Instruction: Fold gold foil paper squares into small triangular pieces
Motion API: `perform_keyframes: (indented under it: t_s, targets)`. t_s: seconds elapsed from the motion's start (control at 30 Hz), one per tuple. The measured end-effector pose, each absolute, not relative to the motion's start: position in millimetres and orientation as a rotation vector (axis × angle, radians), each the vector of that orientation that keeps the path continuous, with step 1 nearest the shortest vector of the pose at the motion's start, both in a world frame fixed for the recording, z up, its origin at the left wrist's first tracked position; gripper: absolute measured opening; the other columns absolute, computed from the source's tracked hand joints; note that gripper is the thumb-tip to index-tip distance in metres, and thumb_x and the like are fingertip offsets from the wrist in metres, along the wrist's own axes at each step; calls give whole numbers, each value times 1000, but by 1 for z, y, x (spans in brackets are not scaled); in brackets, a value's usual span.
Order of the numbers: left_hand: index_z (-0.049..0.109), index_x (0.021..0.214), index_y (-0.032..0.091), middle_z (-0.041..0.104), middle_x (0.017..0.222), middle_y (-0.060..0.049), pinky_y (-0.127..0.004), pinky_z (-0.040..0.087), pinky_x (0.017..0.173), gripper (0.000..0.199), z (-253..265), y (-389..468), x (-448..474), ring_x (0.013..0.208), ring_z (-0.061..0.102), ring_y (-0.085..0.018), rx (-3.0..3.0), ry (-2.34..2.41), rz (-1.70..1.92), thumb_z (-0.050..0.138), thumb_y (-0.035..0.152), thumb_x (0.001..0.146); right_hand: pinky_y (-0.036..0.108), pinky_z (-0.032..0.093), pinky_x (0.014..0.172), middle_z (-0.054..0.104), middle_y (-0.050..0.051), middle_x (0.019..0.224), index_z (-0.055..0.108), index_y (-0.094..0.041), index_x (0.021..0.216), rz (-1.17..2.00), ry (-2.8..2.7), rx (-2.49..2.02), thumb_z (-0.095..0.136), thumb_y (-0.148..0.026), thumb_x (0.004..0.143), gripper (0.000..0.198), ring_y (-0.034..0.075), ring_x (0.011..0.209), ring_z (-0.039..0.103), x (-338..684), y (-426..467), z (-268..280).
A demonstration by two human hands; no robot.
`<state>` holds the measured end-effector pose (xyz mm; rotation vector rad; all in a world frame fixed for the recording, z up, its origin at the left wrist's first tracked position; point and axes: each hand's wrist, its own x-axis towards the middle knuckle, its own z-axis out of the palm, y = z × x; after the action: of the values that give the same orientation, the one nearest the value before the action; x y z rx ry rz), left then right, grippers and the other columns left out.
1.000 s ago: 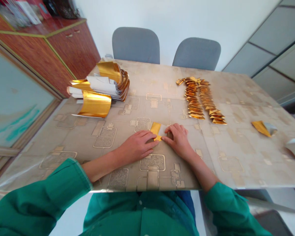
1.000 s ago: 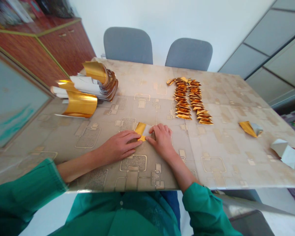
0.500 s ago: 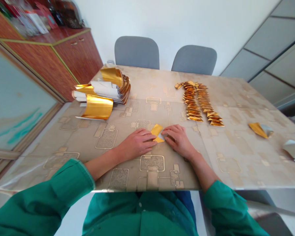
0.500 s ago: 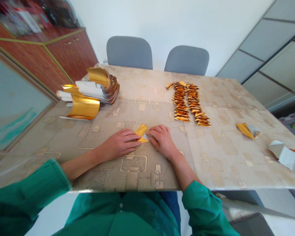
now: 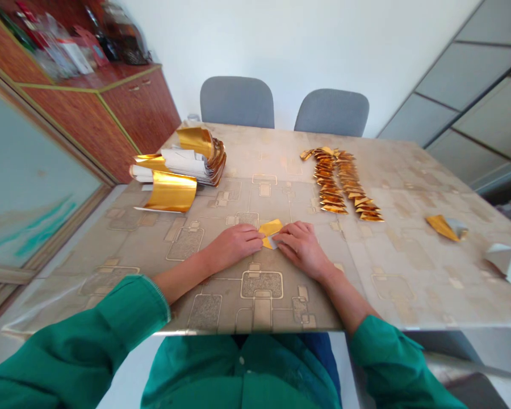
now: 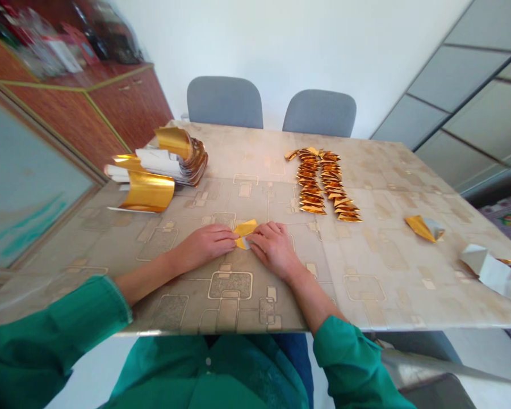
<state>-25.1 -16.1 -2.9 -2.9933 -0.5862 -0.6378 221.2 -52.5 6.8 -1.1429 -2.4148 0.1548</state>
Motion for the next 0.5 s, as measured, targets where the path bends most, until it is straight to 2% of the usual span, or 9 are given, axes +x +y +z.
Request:
perform_keyframes:
  t_s: [0.1, 0.17, 0.3, 0.5]
  targets:
    - [68, 97, 17, 71, 115, -7, -37, 53, 94, 22, -3, -18, -30, 107, 64, -20, -2924, -549, -604, 47, 18, 101, 40, 34, 94, 65, 6, 120, 65, -24, 114, 123, -2447, -1120, 57, -21, 95, 21, 23, 109, 54, 222, -50, 5]
    - [68, 97, 17, 70, 117, -7, -36, 53, 95, 21, -3, -17, -32, 108, 64, -20, -2925, -537, -588, 47, 18, 101, 41, 34, 96, 64, 7, 123, 63, -24, 119, 132, -2468, -1147, 56, -21, 95, 24, 23, 112, 53, 224, -48, 5]
    - [68, 97, 16, 69, 117, -7, -34, 52, 96, 20, 2, -13, -30, 108, 63, -19, -2947, -561, -555, 48, 19, 101, 41, 34, 94, 65, 7, 112, 65, -23, 115, 150, -2506, -1203, 58, -25, 95, 21, 23, 104, 54, 224, -48, 8]
    - [67, 102, 18, 70, 103, -5, -34, 49, 92, 16, 15, -7, -28, 103, 62, -20, -3003, -620, -435, 51, 17, 99, 39, 35, 86, 61, 7, 99, 67, -21, 110, 168, -2540, -1172, 59, -38, 95, 23, 22, 93, 53, 222, -51, 9]
